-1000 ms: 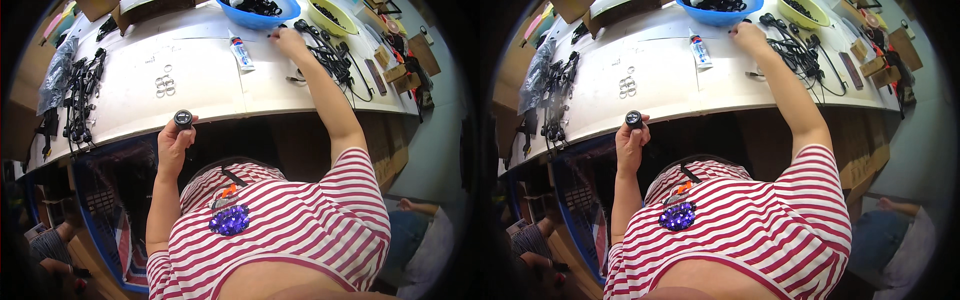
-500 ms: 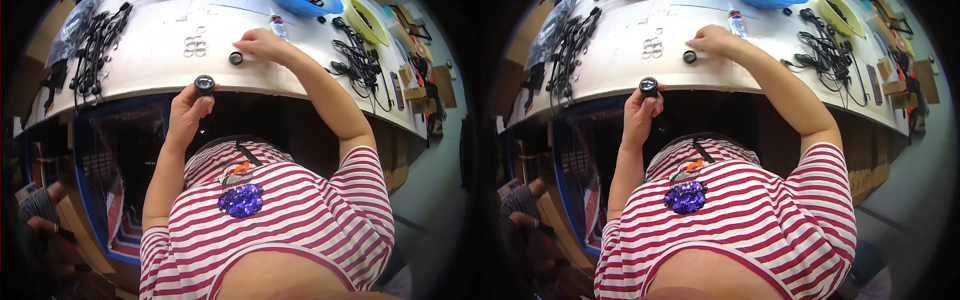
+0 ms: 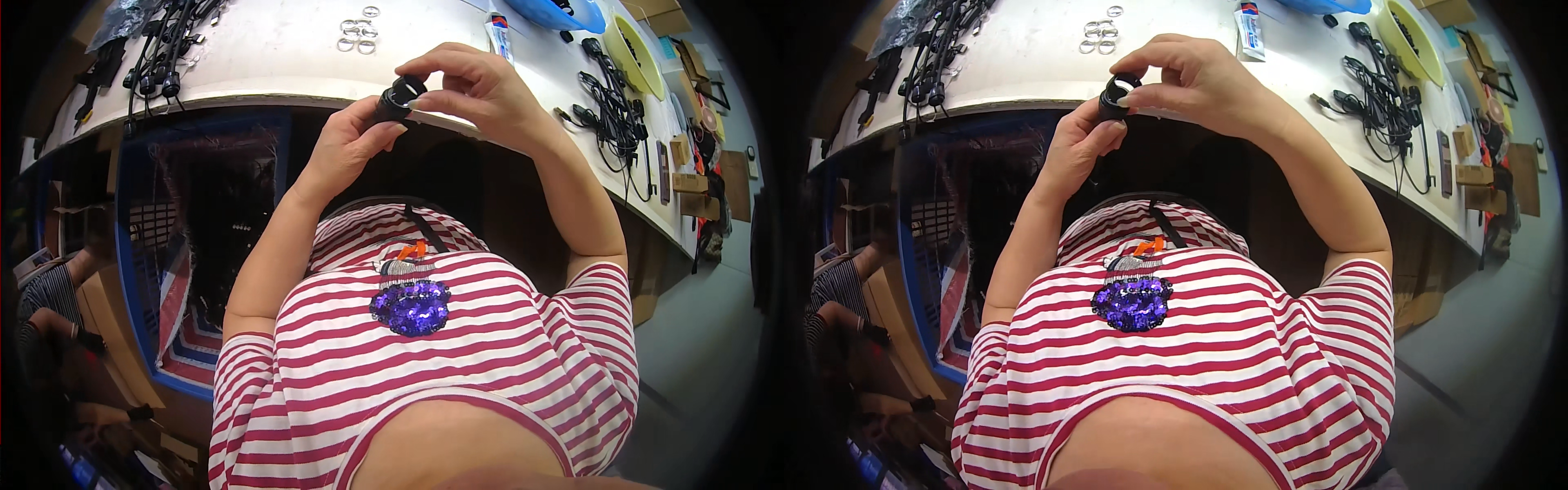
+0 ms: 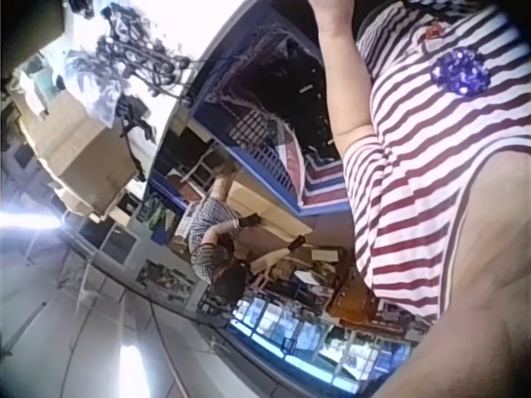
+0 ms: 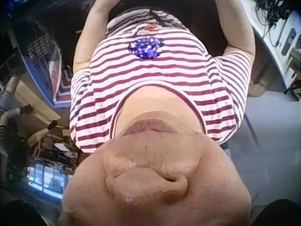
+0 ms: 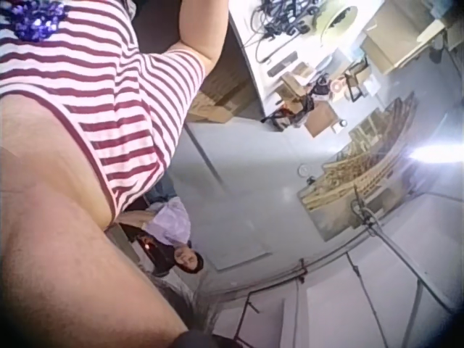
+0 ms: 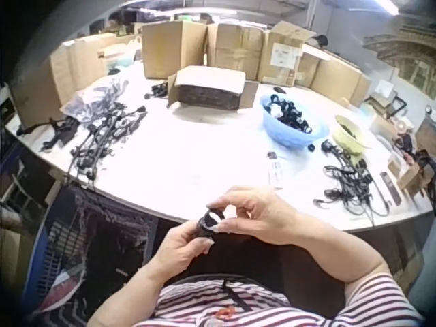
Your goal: The person assembles small black cylindrical electronic devices by hand. They pick up a device, apply glue from a tube to the rim, and attach a small metal ring. This process is repeated for multiple units on a cluttered workbench.
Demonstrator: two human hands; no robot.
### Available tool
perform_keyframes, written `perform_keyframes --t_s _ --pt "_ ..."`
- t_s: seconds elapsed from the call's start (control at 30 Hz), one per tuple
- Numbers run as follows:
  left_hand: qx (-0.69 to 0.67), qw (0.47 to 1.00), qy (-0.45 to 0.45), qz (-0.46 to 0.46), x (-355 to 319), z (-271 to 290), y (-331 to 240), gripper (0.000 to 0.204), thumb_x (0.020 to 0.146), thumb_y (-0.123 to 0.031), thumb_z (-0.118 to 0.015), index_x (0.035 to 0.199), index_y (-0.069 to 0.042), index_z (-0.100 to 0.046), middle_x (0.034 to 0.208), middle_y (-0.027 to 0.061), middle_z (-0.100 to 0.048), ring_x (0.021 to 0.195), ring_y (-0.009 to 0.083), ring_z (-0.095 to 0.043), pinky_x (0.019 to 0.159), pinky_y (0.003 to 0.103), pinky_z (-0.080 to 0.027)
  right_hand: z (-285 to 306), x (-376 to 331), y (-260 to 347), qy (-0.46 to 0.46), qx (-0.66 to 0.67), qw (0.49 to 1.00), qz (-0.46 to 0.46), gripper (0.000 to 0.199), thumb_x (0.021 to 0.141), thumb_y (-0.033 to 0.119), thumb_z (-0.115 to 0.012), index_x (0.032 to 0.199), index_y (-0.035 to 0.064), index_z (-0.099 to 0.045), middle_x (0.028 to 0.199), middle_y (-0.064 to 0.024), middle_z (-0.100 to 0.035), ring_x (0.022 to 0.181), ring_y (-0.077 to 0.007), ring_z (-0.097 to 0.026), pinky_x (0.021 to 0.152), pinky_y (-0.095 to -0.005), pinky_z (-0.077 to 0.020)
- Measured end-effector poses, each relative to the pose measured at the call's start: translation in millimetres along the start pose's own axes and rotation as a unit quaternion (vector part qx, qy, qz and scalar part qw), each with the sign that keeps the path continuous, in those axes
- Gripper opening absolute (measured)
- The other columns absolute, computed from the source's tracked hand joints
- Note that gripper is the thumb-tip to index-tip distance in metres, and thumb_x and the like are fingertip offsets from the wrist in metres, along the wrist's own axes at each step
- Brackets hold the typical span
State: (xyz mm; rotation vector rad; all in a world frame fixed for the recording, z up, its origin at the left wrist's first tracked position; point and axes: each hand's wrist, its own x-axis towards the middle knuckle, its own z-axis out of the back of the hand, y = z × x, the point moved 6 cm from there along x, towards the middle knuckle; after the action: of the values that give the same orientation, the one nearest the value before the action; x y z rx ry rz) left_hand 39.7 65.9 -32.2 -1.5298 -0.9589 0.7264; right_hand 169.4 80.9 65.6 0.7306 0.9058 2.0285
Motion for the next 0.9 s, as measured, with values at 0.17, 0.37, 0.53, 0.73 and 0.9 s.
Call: perform_keyframes --t_s 0.17,0.37,0.53,0.73,0.9 --pt "0.038 0.999 0.006 0.011 -1 0 -2 0.018 0.084 -0.018 -0.059 0.095 -0.004 -0.06 0.066 -0.0028 -0.051 0.063 0.0053 -0.045 0.058 0.021 -0.037 -4 -4 4 0.011 -0.075 0.996 0.039 0.031 0.076 0.013 -0.068 0.105 0.0068 -0.062 0.087 -0.0015 -0.056 0.054 -0.0047 -0.04 0.048 -0.0192 -0.0329" --pt "0.034 0.998 0.056 0.021 -2 -6 3 0.018 0.083 -0.02 -0.061 0.093 -0.005 -0.06 0.065 -0.0025 -0.05 0.062 0.0052 -0.045 0.057 0.021 -0.036 -4 -10 9 0.029 -0.149 0.98 0.131 0.033 0.073 0.013 -0.069 0.104 0.0091 -0.061 0.088 -0.0045 -0.059 0.055 -0.0117 -0.046 0.049 -0.0236 -0.0369" --pt "0.105 0.994 0.006 -0.015 -6 -16 -7 0.018 0.082 -0.018 -0.062 0.094 -0.004 -0.06 0.066 -0.001 -0.052 0.06 0.0053 -0.046 0.054 0.02 -0.038 -2 -17 12 0.037 -0.24 0.97 0.009 0.031 0.073 0.014 -0.068 0.104 0.0082 -0.061 0.082 -0.0067 -0.059 0.059 -0.0141 -0.051 0.053 -0.0257 -0.041" --pt "0.069 0.997 0.036 0.012 0 -17 -6 0.019 0.08 -0.013 -0.063 0.095 -0.002 -0.06 0.071 -0.0002 -0.056 0.061 0.0055 -0.047 0.056 0.02 -0.04 -2 -23 8 0.028 -0.142 0.99 0.004 0.036 0.069 0.012 -0.071 0.104 0.0082 -0.062 0.081 -0.0067 -0.061 0.063 -0.016 -0.056 0.059 -0.0257 -0.0456" --pt "0.017 0.987 0.147 0.061 0 -25 -3 0.018 0.079 -0.008 -0.061 0.097 -0.003 -0.059 0.071 -0.004 -0.053 0.063 0.003 -0.045 0.057 0.019 -0.038 -1 -26 13 0.061 -0.167 0.983 0.055 0.037 0.062 0.021 -0.076 0.094 0.0073 -0.062 0.071 -0.0062 -0.059 0.061 -0.019 -0.057 0.056 -0.0294 -0.0457"
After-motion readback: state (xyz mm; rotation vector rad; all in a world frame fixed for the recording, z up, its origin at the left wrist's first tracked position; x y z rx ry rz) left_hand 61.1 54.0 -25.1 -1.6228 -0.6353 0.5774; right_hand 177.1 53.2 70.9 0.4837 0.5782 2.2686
